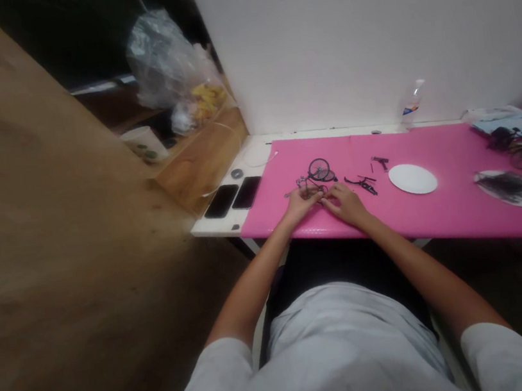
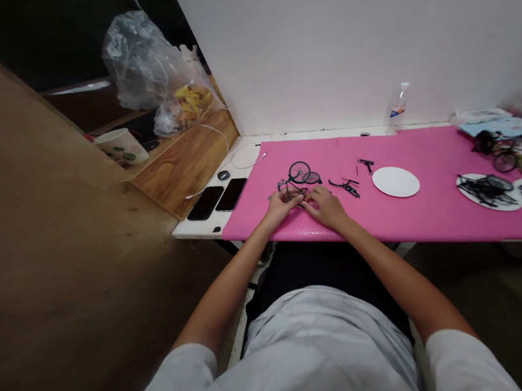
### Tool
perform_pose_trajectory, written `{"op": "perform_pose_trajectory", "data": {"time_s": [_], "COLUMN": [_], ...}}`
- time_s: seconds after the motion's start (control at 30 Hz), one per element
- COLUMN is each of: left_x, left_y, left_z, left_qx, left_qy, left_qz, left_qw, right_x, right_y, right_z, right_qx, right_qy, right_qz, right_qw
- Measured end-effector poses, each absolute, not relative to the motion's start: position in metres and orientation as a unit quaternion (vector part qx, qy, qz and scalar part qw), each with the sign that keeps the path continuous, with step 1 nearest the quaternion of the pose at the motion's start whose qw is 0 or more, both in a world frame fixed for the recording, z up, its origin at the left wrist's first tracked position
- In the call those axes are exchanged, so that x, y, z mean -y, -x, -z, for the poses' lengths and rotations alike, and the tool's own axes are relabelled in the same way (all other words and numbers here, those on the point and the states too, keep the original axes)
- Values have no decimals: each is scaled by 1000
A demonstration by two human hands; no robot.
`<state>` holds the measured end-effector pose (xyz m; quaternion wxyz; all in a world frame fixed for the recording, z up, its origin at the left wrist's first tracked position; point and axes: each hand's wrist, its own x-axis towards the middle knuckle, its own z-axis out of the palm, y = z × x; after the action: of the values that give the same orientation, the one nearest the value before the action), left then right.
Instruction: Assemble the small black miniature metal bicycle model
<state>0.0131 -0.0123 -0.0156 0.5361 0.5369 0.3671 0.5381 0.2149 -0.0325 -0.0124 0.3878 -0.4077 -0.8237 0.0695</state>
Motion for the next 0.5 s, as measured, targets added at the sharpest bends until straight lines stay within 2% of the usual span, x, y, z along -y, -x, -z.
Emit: {"op": "perform_pose_trajectory", "data": {"time_s": [0.33, 0.5], "left_x": [19, 16], "left_y": [-12, -12], "left_z": [9, 13], "left_qx": [-368, -369], "left_qy": [-556, -564], "left_qz": [-533, -533], "left_qw": [520, 511], "right_x": [32, 31], "right_y": [-214, -214], "right_z": [17, 5], "right_qx": [816, 800], "right_qy": [426, 429], "right_qz": [-55, -104], "right_qw": [385, 407]}}
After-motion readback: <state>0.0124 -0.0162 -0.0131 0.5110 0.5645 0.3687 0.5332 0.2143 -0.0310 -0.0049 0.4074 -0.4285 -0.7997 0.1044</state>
